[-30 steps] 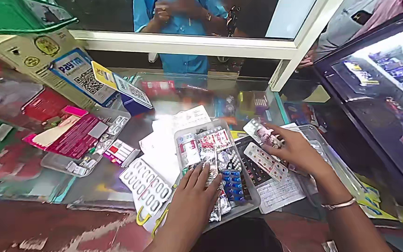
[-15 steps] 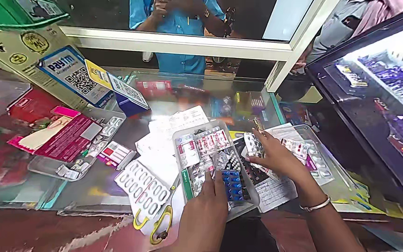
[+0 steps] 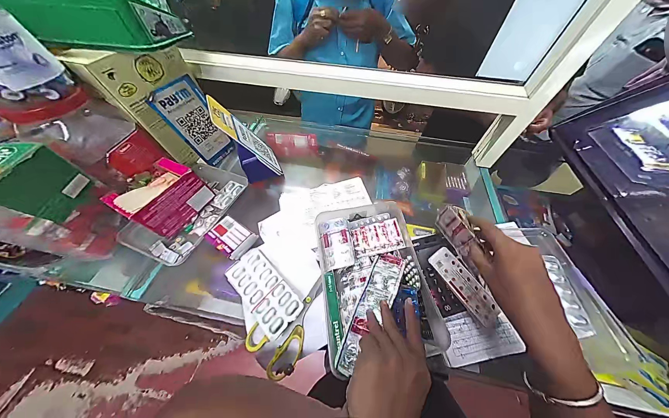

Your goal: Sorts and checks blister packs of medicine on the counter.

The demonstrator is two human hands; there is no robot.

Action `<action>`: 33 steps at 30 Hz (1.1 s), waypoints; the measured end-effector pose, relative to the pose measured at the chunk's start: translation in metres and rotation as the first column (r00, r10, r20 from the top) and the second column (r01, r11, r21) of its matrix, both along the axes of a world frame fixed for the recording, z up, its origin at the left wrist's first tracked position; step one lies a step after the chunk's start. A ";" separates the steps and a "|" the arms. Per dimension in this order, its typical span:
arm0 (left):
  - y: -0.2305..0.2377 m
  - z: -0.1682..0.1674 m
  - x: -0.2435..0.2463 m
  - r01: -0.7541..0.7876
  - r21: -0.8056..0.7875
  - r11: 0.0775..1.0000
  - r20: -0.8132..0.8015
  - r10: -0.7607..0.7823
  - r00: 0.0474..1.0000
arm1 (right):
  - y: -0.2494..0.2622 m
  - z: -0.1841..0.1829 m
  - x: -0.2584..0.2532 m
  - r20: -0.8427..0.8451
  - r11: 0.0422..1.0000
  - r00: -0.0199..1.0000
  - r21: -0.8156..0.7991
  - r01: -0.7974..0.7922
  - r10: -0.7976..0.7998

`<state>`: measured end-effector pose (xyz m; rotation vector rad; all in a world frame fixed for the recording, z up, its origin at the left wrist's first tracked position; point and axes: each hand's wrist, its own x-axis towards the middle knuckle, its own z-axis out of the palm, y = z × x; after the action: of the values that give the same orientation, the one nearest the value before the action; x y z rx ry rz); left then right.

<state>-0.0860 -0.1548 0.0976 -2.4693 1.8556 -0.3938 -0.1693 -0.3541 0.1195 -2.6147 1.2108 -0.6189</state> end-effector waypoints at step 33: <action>0.029 -0.044 0.138 0.787 -0.424 0.448 0.208 -0.798 0.566 | -0.006 -0.065 -0.045 -0.147 0.983 0.988 0.185 -0.017 0.045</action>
<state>0.0522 -0.1254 0.0537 -1.5084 3.1757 -0.9405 -0.2140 -0.3600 0.0545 -2.5567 1.2028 -0.2916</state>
